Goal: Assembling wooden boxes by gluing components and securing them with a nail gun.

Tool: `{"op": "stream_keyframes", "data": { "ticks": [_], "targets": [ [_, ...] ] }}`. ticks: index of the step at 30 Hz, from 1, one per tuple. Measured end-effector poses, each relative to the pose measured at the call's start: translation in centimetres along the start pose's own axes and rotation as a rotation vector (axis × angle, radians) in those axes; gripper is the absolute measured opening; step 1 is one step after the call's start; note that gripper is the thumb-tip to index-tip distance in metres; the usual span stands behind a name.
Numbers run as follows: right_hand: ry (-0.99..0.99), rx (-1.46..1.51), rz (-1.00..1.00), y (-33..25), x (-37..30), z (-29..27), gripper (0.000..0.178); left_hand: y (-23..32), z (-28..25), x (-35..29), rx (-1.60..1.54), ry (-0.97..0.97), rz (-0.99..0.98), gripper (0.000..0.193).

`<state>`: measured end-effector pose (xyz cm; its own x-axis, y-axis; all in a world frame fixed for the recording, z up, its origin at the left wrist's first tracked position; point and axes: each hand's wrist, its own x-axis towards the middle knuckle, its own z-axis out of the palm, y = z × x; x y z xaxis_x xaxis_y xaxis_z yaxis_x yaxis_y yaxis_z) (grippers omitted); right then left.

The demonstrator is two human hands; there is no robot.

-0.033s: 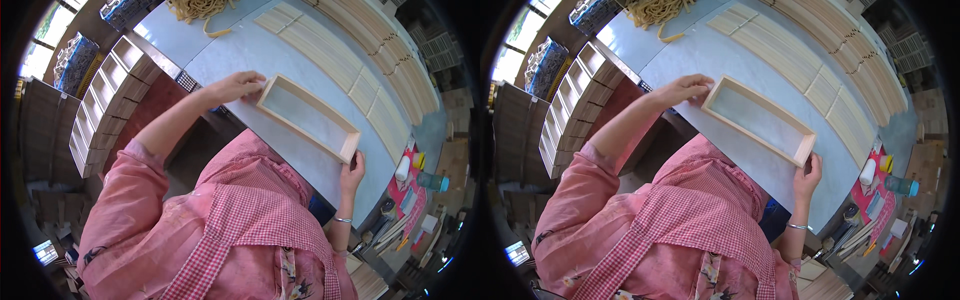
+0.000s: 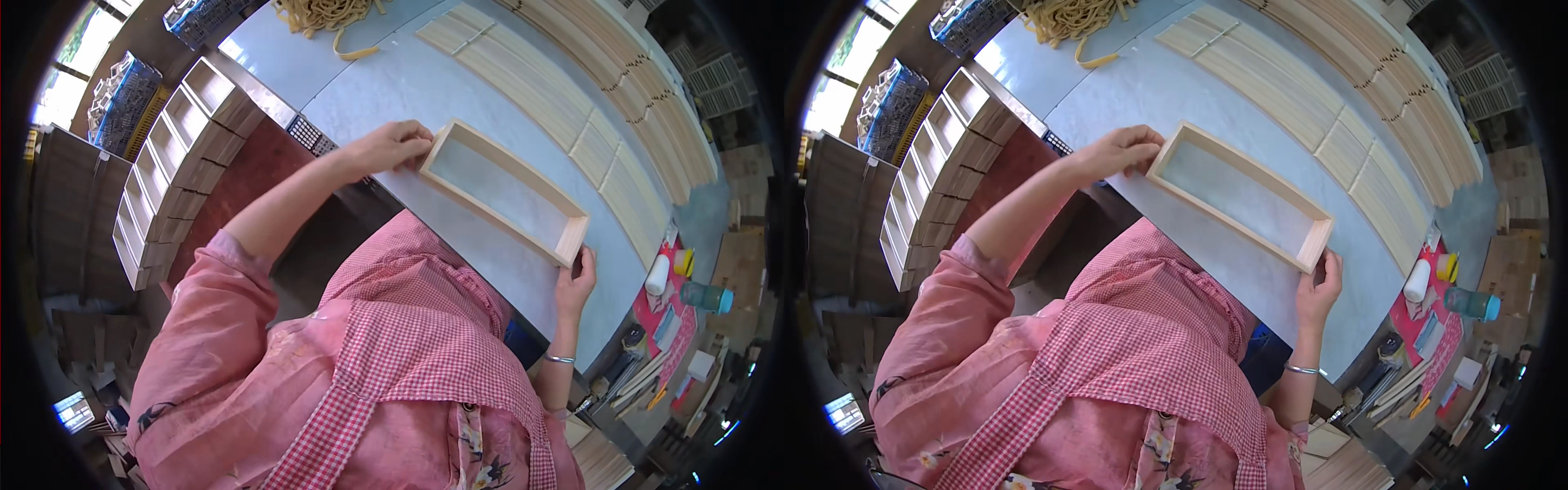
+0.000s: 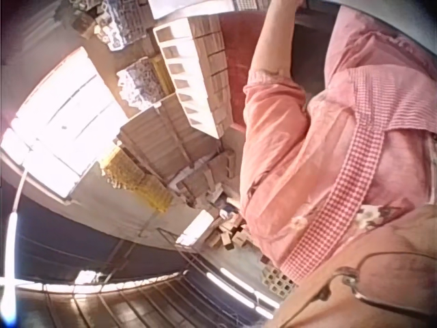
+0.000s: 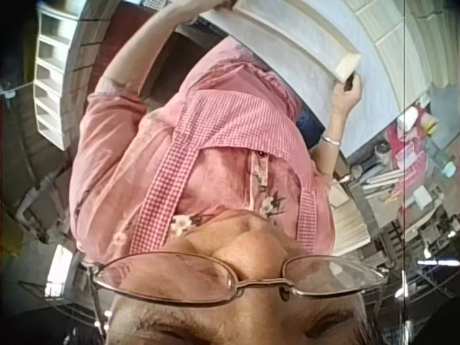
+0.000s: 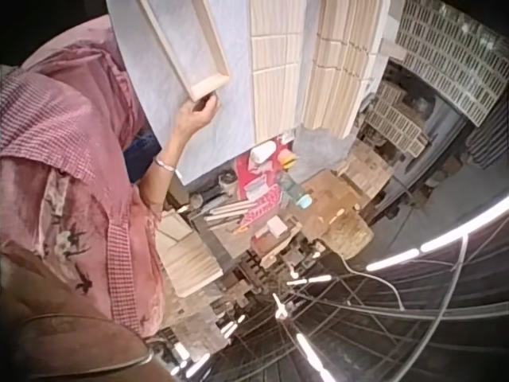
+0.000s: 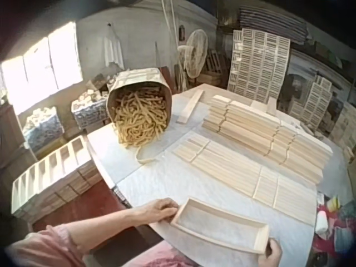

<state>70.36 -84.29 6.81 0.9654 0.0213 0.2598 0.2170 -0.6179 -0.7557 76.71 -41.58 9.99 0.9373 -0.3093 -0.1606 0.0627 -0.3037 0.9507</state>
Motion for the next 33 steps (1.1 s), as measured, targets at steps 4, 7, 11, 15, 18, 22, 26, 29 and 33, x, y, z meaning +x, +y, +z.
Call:
{"op": "stream_keyframes", "data": {
  "ticks": [4, 7, 11, 15, 18, 22, 26, 29, 33],
  "targets": [
    [-0.014, -0.017, 0.052, -0.5, -0.3, 0.1, 0.035, 0.2, 2.2, -0.6, -0.016, 0.079, -0.280, 0.032],
    [-0.008, -0.015, 0.050, -0.5, -0.3, 0.1, 0.032, -1.2, 2.9, -0.6, 0.459, 0.194, -0.025, 0.025],
    [0.003, 0.013, 0.065, 0.2, -0.4, 0.1, 0.029, -0.7, 2.8, -0.9, 0.421, 0.244, 0.026, 0.023],
    [0.003, 0.116, 0.139, -0.4, -0.4, -0.7, 0.028, -1.1, 2.5, -2.0, -0.130, 0.271, -0.054, 0.024],
    [-0.024, 0.337, 0.302, -2.2, -0.7, -1.8, 0.028, -0.6, 2.3, -3.0, -0.197, 0.147, -0.068, 0.027],
    [-0.097, 0.371, 0.283, -2.2, -0.7, -1.5, 0.031, -0.7, 1.5, -2.4, -0.315, 0.090, -0.115, 0.026],
    [-0.153, 0.446, 0.297, -2.2, -0.6, -2.1, 0.031, -0.1, -0.2, -1.3, -0.355, -0.037, -0.199, 0.023],
    [-0.207, 0.459, 0.307, -1.9, -0.2, -2.3, 0.031, 0.1, -1.1, -0.2, -0.364, -0.122, -0.276, 0.022],
    [-0.189, 0.437, 0.263, -2.1, -0.6, -2.3, 0.030, 0.6, -1.7, 0.1, -0.355, -0.210, -0.343, 0.024]
  ]
}}
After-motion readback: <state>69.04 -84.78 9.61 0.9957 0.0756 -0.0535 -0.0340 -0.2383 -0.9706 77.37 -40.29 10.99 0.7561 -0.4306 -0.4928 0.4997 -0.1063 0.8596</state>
